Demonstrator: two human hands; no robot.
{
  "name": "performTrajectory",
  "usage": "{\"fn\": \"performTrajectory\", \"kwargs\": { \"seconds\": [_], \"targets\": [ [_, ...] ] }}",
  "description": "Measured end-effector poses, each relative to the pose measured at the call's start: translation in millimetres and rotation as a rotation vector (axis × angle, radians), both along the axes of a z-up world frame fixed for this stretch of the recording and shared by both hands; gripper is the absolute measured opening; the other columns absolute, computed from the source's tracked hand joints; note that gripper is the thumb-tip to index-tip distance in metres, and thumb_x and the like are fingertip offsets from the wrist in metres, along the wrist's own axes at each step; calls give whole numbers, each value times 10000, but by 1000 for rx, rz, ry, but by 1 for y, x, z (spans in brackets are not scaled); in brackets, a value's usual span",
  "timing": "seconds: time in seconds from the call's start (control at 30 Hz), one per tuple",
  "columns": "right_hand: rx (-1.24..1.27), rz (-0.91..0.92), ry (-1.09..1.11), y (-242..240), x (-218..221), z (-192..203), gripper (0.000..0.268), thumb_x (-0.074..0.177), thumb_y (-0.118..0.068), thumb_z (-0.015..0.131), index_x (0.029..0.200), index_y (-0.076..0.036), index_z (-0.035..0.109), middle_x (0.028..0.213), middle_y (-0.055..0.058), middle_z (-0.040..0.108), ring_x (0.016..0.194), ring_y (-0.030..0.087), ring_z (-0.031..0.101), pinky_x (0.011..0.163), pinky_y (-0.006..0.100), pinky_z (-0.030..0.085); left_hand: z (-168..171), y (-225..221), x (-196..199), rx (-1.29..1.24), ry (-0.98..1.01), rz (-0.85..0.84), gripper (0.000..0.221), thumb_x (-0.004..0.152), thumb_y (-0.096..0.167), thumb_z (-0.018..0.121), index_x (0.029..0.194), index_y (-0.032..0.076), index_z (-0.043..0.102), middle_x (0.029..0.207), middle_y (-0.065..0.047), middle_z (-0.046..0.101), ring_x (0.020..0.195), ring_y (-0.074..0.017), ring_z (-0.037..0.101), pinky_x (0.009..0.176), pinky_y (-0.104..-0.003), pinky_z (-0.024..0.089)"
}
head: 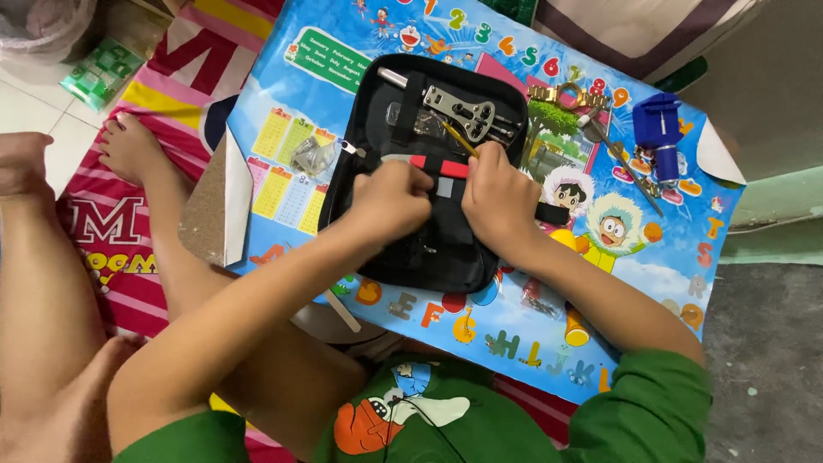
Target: The person uses a watch repair kit to manipulate and assemble small watch components while sitting on the floor.
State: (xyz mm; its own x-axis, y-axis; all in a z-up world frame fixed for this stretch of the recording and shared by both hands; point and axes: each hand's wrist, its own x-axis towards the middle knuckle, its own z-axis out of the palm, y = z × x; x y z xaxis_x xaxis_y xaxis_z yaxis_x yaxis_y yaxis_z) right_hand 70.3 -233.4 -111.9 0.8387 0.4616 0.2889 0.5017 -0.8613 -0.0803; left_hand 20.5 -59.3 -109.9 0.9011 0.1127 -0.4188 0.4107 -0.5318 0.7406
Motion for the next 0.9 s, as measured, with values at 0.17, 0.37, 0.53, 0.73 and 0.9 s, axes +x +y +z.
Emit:
{"fn": "performTrajectory", "kwargs": {
  "seconds": [0.17,0.37,0.53,0.73,0.9],
  "targets": [
    [-14,24,-24,-1,-1,2,240,1119,-259,355,1077,-103,532,685,31,540,535,328,697,522,479,578,23,8,0,56,-167,-120,312,836,141,622,1072,11,779,868,-109,733,906,-375,707,935,-454,372],
    [38,32,-7,-7,4,-6,216,1099,-274,407,1065,-111,544,677,71,543,552,408,683,530,548,555,50,23,-10,246,-293,-251,306,882,185,603,1075,44,794,872,-113,745,863,-351,715,877,-451,380],
    [218,83,53,-10,0,10,175,1093,-254,448,1026,-116,533,698,90,543,626,447,675,561,558,545,43,22,-8,651,-861,-354,245,747,105,792,975,20,766,847,-99,652,766,-322,628,714,-412,348],
    [599,200,-16,-12,1,51,140,1099,-114,437,1017,-29,511,737,274,535,735,578,590,606,586,459,46,7,13,830,-1236,-531,257,599,138,928,808,109,783,909,-70,602,834,-263,522,736,-380,351],
    [964,293,135,-49,13,90,82,1139,-155,350,1099,-97,392,898,-1,383,713,92,325,624,250,313,49,7,8,819,-1207,-566,89,781,147,704,811,91,767,1274,-61,672,1009,-221,496,899,-340,357]
  ]
}}
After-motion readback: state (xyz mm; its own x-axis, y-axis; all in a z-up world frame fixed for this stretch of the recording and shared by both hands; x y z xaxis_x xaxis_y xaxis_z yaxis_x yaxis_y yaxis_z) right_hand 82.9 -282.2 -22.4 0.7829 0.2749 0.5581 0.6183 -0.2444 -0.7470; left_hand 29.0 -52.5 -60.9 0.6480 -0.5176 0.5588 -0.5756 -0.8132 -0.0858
